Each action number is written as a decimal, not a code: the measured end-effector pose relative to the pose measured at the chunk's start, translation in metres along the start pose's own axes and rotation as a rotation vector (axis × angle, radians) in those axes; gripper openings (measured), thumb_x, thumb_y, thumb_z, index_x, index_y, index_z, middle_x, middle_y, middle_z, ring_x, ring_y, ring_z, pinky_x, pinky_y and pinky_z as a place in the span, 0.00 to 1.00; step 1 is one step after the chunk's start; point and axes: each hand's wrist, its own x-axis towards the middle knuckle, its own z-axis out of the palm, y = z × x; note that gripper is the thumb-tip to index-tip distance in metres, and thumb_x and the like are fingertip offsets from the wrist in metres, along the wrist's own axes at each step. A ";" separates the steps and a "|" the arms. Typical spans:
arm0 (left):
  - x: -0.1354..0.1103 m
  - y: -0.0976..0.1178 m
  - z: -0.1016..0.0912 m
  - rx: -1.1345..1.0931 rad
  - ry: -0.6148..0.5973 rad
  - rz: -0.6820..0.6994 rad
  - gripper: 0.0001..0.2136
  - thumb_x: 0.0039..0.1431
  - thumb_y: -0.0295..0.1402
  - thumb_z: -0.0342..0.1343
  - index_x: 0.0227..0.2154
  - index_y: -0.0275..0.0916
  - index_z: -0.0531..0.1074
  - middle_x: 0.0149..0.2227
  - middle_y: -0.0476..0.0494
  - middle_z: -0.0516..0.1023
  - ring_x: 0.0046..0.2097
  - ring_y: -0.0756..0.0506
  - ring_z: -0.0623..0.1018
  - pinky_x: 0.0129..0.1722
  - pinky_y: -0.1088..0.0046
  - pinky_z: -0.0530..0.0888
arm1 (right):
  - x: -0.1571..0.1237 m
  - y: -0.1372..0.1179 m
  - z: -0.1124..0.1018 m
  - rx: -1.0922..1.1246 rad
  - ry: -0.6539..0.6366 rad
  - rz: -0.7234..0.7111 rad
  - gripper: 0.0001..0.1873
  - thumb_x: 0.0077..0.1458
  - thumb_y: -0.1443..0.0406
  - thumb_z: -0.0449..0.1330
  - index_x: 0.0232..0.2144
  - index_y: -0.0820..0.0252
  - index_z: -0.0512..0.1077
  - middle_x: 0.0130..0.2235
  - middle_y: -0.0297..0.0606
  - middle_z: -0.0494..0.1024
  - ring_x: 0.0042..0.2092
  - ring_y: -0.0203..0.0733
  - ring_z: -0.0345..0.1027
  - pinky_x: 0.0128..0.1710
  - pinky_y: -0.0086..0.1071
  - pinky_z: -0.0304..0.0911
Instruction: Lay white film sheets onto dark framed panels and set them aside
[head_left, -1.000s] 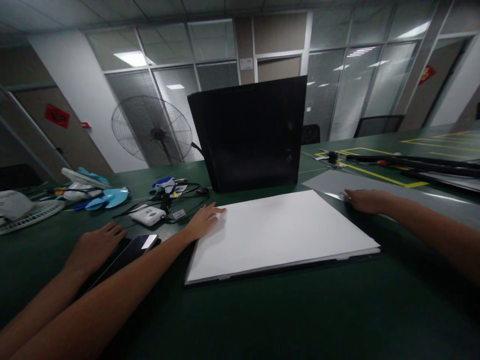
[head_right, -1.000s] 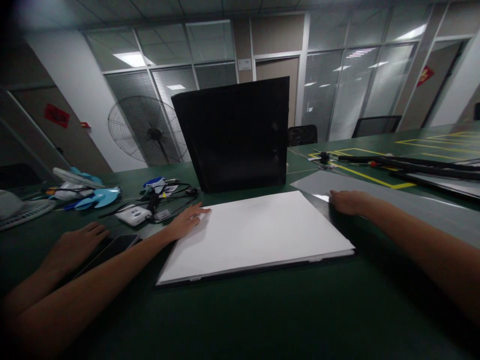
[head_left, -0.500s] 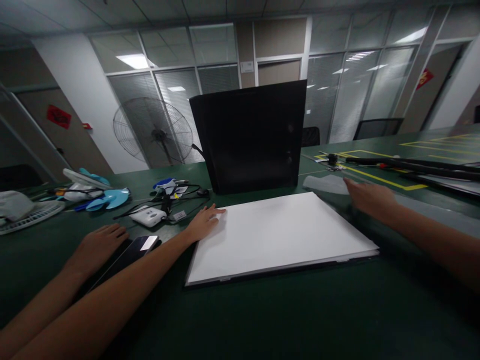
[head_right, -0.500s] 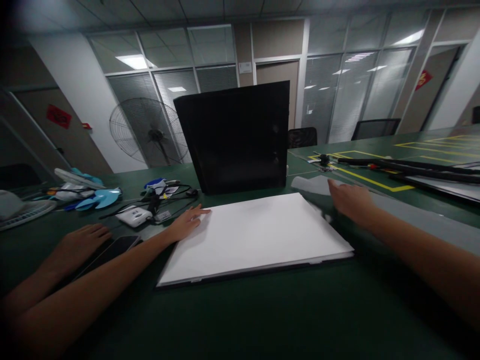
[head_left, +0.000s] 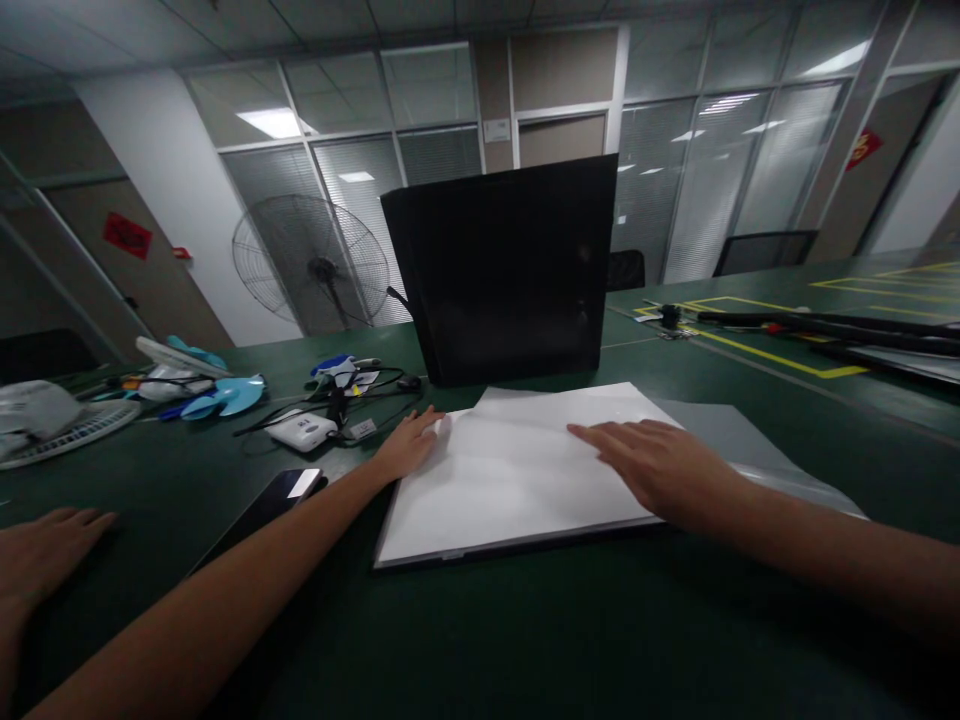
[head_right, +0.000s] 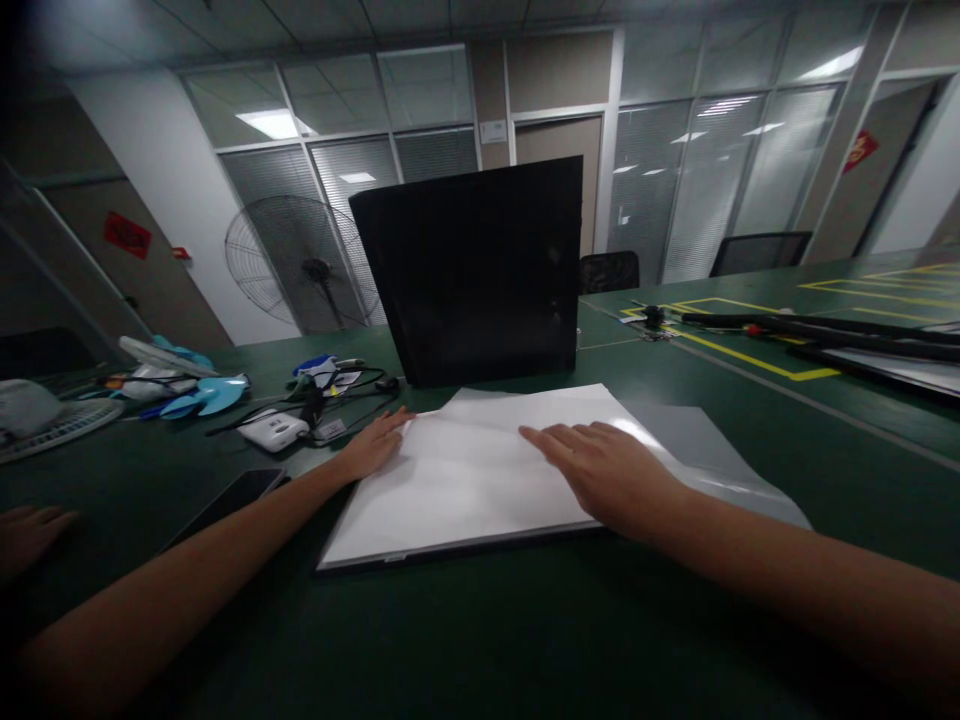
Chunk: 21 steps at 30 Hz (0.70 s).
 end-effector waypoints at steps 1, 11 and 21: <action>0.001 -0.001 0.001 -0.010 0.003 -0.002 0.26 0.68 0.33 0.40 0.65 0.35 0.68 0.70 0.37 0.66 0.74 0.40 0.58 0.75 0.54 0.50 | 0.000 -0.004 0.004 0.073 -0.035 -0.051 0.33 0.67 0.68 0.47 0.72 0.48 0.57 0.60 0.43 0.73 0.55 0.49 0.73 0.53 0.50 0.73; 0.002 -0.004 0.005 -0.010 0.011 -0.082 0.32 0.66 0.53 0.49 0.66 0.37 0.66 0.73 0.32 0.58 0.74 0.31 0.56 0.72 0.46 0.53 | -0.005 -0.010 0.007 0.576 -0.290 -0.233 0.35 0.69 0.49 0.53 0.73 0.44 0.55 0.72 0.40 0.55 0.72 0.54 0.51 0.71 0.56 0.53; -0.001 0.002 -0.002 0.014 -0.010 -0.063 0.32 0.61 0.32 0.49 0.69 0.34 0.61 0.74 0.34 0.57 0.75 0.36 0.54 0.73 0.50 0.52 | -0.003 -0.011 0.001 0.647 -0.369 -0.331 0.33 0.70 0.53 0.52 0.73 0.42 0.53 0.74 0.35 0.49 0.74 0.50 0.46 0.73 0.55 0.50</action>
